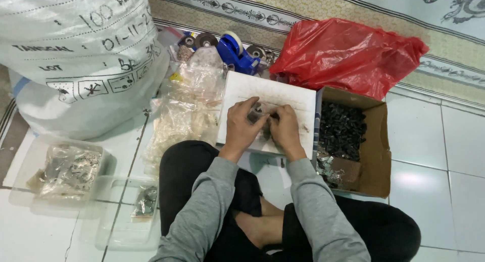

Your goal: The person sorts small metal and plastic hardware components from a large box into small plastic bags by hand while sitting on the floor.

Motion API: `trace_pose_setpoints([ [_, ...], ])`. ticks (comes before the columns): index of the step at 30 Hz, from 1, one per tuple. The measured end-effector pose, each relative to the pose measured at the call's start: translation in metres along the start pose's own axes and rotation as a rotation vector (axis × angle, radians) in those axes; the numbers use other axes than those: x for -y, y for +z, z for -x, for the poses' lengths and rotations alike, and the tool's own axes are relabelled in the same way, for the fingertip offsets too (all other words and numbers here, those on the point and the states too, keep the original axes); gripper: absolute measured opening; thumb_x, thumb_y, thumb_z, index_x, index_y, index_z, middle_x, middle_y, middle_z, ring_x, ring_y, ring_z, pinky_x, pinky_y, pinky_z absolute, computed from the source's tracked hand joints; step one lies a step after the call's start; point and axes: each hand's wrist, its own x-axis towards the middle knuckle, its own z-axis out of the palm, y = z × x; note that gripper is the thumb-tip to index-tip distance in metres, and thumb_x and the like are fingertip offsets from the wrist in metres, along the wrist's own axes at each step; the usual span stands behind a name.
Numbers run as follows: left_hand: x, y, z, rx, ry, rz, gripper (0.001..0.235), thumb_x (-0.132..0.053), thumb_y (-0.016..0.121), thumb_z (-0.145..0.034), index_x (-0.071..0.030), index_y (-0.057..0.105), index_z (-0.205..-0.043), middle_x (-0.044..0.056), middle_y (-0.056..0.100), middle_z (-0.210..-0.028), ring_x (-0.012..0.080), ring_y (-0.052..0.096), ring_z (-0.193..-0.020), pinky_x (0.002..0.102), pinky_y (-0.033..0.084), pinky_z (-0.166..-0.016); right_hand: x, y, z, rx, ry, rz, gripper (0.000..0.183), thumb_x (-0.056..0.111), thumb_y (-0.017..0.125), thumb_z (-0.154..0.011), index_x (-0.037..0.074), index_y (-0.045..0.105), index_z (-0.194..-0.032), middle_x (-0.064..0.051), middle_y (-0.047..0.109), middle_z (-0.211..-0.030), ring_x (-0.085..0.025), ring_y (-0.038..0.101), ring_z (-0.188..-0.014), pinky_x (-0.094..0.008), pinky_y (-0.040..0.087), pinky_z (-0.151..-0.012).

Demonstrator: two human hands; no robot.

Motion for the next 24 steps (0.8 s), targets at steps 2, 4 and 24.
trace_pose_setpoints([
  [2, -0.002, -0.001, 0.001, 0.007, 0.005, 0.001, 0.053, -0.026, 0.086, -0.082, -0.009, 0.067, -0.129, 0.010, 0.076, -0.107, 0.0300, 0.067, -0.109, 0.047, 0.042, -0.105, -0.002, -0.008, 0.004, -0.005, 0.037, -0.100, 0.018, 0.015, 0.078, -0.087, 0.007, 0.076, -0.104, -0.018, 0.069, -0.096, -0.038, 0.069, -0.096, -0.046, 0.055, -0.086],
  [4, -0.001, -0.003, -0.001, 0.001, 0.007, -0.004, 0.053, -0.023, 0.085, -0.081, -0.008, 0.067, -0.129, 0.011, 0.076, -0.107, 0.0306, 0.067, -0.109, 0.048, 0.042, -0.105, 0.005, -0.020, 0.001, -0.001, 0.061, -0.202, 0.017, 0.018, 0.077, -0.090, 0.008, 0.075, -0.104, -0.017, 0.072, -0.093, -0.035, 0.072, -0.092, -0.044, 0.056, -0.080],
  [24, -0.051, -0.025, -0.001, 0.278, -0.125, 0.198, 0.076, 0.001, 0.056, -0.084, 0.001, 0.035, -0.157, 0.033, 0.053, -0.146, 0.0505, 0.048, -0.138, 0.060, 0.039, -0.116, 0.069, -0.077, 0.004, 0.192, -0.058, -0.336, 0.028, 0.001, 0.065, -0.093, 0.006, 0.074, -0.119, -0.020, 0.070, -0.113, -0.036, 0.071, -0.105, -0.044, 0.057, -0.082],
])
